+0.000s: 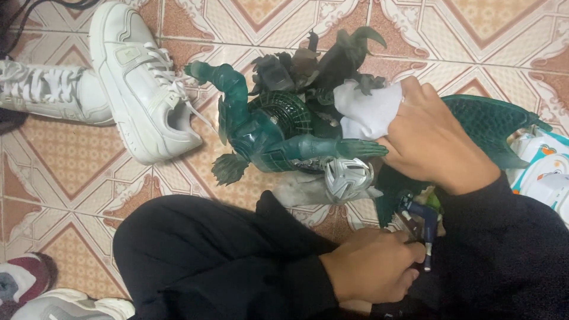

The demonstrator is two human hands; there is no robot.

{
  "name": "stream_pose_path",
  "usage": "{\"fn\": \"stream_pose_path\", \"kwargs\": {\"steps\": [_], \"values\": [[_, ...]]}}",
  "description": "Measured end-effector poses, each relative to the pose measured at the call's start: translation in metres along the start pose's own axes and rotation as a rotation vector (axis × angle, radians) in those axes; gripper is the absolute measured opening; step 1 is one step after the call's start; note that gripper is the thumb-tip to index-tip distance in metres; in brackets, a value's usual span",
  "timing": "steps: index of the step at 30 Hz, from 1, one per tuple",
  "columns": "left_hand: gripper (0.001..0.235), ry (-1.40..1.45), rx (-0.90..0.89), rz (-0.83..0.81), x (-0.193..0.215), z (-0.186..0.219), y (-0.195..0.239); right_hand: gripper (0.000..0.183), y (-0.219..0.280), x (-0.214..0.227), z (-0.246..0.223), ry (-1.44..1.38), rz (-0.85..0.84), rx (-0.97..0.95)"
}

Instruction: The person sits on the floor and wipes a green dragon statue with a white wipe. They rotate the statue to clean different sides, including the wings and base, using the wipe throughout the clip.

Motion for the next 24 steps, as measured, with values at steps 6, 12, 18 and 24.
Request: {"fn": "stream_pose_path", "kwargs": {"steps": [6,12,18,24], "values": [[0.034,-0.048,-0.004,-0.047,-0.009,-0.002,-0.001,0.077,-0.004,-0.012,0.005,-0.162,-0.152,-0.157],[0.03,-0.019,0.006,-0.075,-0.011,-0.004,0.0,0.085,-0.005,-0.006,-0.008,-0.224,-0.146,-0.017],[0.024,-0.051,-0.084,0.006,-0.012,-0.004,0.001,0.048,0.0,-0.018,0.01,-0.355,-0.391,-0.263],[0.024,0.032,-0.043,-0.065,-0.018,-0.009,0.003,0.056,0.0,-0.016,0.009,-0.202,-0.429,-0.236]]}}
Point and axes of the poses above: each hand's wrist, its own y-axis away from the middle knuckle, its own x-axis out of the back of the hand, z = x × y, the point moved 10 cm from there along -y, towards the middle knuckle, and after that the axes turned 13 degrees about -x, right-handed, at the moved point
